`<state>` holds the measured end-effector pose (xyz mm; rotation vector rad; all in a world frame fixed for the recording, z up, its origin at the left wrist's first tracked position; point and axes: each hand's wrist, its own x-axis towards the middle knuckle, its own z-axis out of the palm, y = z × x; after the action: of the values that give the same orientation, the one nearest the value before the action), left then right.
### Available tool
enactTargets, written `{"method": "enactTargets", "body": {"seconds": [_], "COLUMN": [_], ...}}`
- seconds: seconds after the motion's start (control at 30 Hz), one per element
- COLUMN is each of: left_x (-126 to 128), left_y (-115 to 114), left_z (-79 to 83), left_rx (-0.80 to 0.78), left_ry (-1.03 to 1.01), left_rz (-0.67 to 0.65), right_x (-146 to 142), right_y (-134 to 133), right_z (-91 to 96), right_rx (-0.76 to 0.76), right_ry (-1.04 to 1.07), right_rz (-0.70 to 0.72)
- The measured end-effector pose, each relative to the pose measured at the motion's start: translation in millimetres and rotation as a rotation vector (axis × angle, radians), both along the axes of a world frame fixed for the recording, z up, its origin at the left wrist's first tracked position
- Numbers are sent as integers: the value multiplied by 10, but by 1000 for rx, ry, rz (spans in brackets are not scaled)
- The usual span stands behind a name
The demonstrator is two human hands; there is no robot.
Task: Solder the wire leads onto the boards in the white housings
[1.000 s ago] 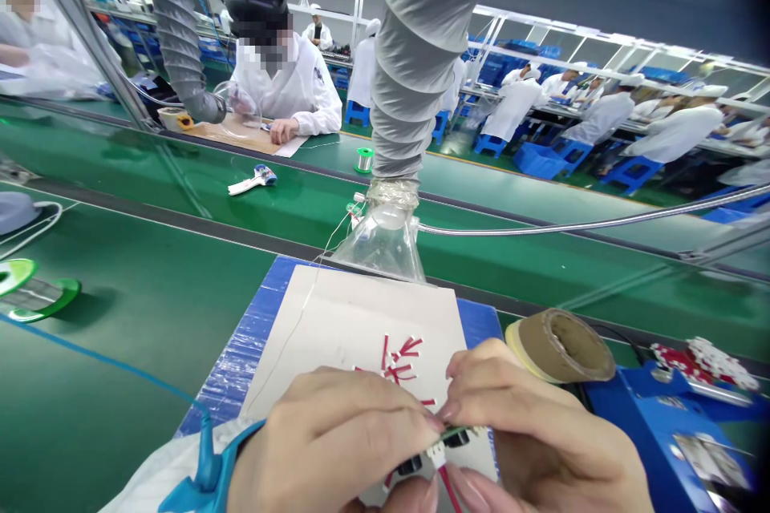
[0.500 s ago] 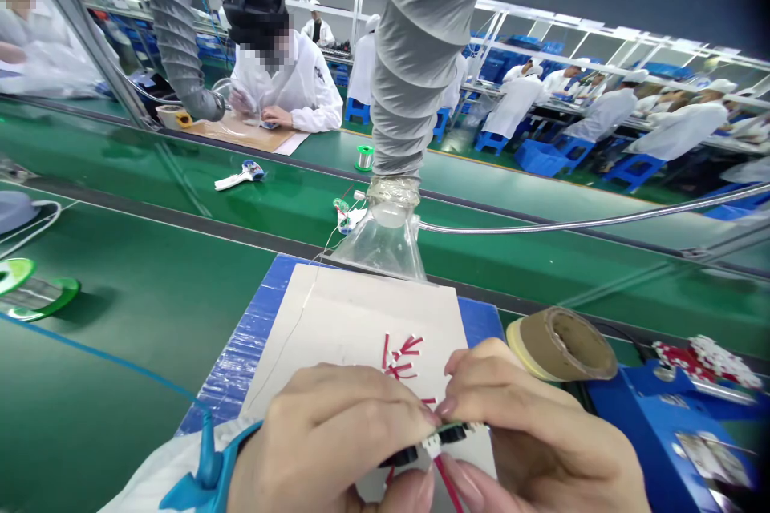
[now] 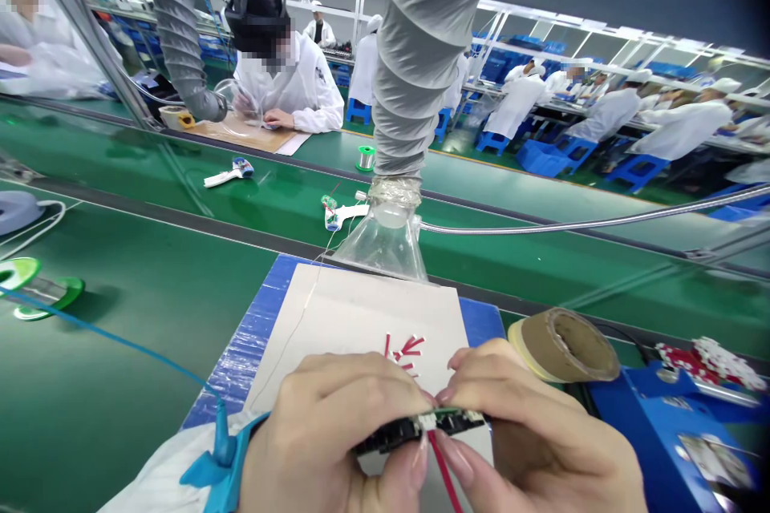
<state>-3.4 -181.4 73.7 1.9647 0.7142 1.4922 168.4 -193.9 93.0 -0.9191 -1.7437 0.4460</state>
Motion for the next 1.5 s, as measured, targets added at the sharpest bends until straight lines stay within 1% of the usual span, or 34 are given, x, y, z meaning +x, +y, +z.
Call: {"method": "enactTargets", "body": {"seconds": [0.07, 0.13, 0.2, 0.27, 0.33, 0.4, 0.47, 0.5, 0.57, 0.7, 0.77, 0.9, 1.03, 1.17, 1.37, 1.5], "left_x": [-15, -25, -35, -55, -96, -155, -220, -249, -296, -333, -333, -320, -305, -294, -258, -253], "left_y": [31, 65, 101, 142, 190, 242, 287, 304, 323, 336, 351, 382, 381, 384, 451, 480], "left_z": [28, 52, 68, 76, 70, 42, -15, -54, -146, -304, -338, -361, -423, -501, -547, -565], "left_rx": [3, -35, -113, -231, -358, -476, -563, -602, -659, -685, -684, -677, -681, -697, -732, -741], "left_ry": [6, 10, 11, 37, 49, 52, 68, 88, 126, 164, 171, 161, 175, 171, 138, 160], "left_rz": [-50, -121, -191, -230, -208, -152, -125, -127, -126, -115, -128, -125, -113, -88, -57, -60], "right_x": [-1, 6, 35, 98, 196, 306, 387, 405, 394, 263, 204, 134, 84, 44, 23, 22], "right_y": [3, 2, -10, -38, -76, -112, -130, -128, -104, -17, 12, 27, 29, 30, 47, 62], "right_z": [13, 22, 15, -20, -79, -142, -183, -190, -182, -160, -169, -189, -197, -204, -235, -253], "right_rx": [-39, -98, -160, -210, -222, -206, -186, -189, -209, -286, -327, -399, -424, -437, -466, -483], "right_ry": [9, 26, 51, 76, 114, 189, 292, 335, 397, 516, 584, 679, 731, 761, 793, 797], "right_rz": [9, 19, 9, -50, -163, -266, -297, -285, -215, 66, 184, 320, 410, 471, 502, 516]}}
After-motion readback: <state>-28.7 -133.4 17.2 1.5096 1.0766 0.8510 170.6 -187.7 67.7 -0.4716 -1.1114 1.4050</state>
